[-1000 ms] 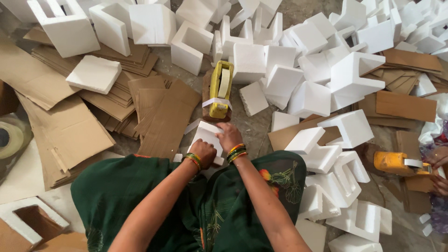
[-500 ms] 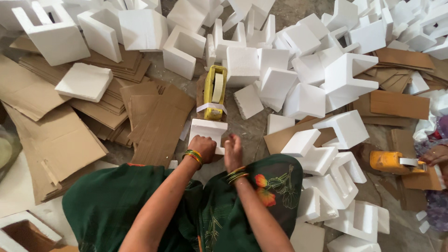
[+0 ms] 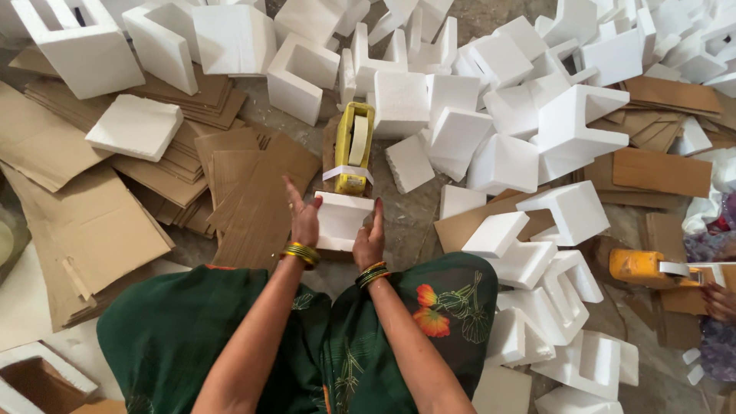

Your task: The person sits on the floor and assembles protective packaging units by placing white foam pieces onto flat cardboard sheets. They use a handheld tape dispenser to secure the foam to the cardboard, then place the completed units aside. The process is repeated continuously with materials from surrounding piles.

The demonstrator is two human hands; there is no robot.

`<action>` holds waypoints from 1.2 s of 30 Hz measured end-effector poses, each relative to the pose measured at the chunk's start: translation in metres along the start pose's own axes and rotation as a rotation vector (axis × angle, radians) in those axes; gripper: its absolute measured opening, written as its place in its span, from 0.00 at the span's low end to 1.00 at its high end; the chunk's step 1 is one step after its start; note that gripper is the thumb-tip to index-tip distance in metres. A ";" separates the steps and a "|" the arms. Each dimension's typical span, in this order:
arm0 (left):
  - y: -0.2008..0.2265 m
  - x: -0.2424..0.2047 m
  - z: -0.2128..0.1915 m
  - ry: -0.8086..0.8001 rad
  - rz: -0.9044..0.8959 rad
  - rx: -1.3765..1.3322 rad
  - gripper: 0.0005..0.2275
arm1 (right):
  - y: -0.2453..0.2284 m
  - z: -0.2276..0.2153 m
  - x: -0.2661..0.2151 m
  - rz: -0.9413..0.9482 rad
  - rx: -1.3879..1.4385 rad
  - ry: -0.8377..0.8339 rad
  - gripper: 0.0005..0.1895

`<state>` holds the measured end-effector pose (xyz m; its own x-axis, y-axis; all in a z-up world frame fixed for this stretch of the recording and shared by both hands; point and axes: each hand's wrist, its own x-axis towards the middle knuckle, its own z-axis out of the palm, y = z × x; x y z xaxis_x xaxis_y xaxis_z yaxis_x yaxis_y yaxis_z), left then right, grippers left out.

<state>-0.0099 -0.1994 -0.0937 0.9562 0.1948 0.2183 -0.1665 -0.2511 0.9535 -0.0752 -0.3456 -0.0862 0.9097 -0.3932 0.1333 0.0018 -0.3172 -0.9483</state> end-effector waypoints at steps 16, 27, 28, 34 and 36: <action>0.050 0.007 -0.002 -0.116 -0.151 0.197 0.09 | -0.022 0.000 0.012 -0.230 -0.327 0.000 0.29; 0.095 -0.065 -0.014 -0.300 0.337 0.781 0.11 | 0.006 -0.006 0.010 -0.135 -0.273 -0.085 0.26; 0.094 -0.065 -0.014 -0.337 0.343 0.823 0.12 | 0.017 -0.009 0.019 -0.108 -0.182 -0.127 0.25; 0.097 -0.063 -0.012 -0.334 0.366 0.863 0.13 | 0.055 -0.100 0.102 0.217 -0.692 -0.041 0.36; 0.098 -0.061 -0.010 -0.333 0.373 0.881 0.13 | 0.057 -0.133 0.134 0.539 -1.249 -0.313 0.41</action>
<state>-0.0871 -0.2264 -0.0113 0.9202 -0.2794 0.2741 -0.3603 -0.8783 0.3142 -0.0083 -0.5309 -0.0843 0.7344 -0.5574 -0.3874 -0.5903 -0.8061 0.0408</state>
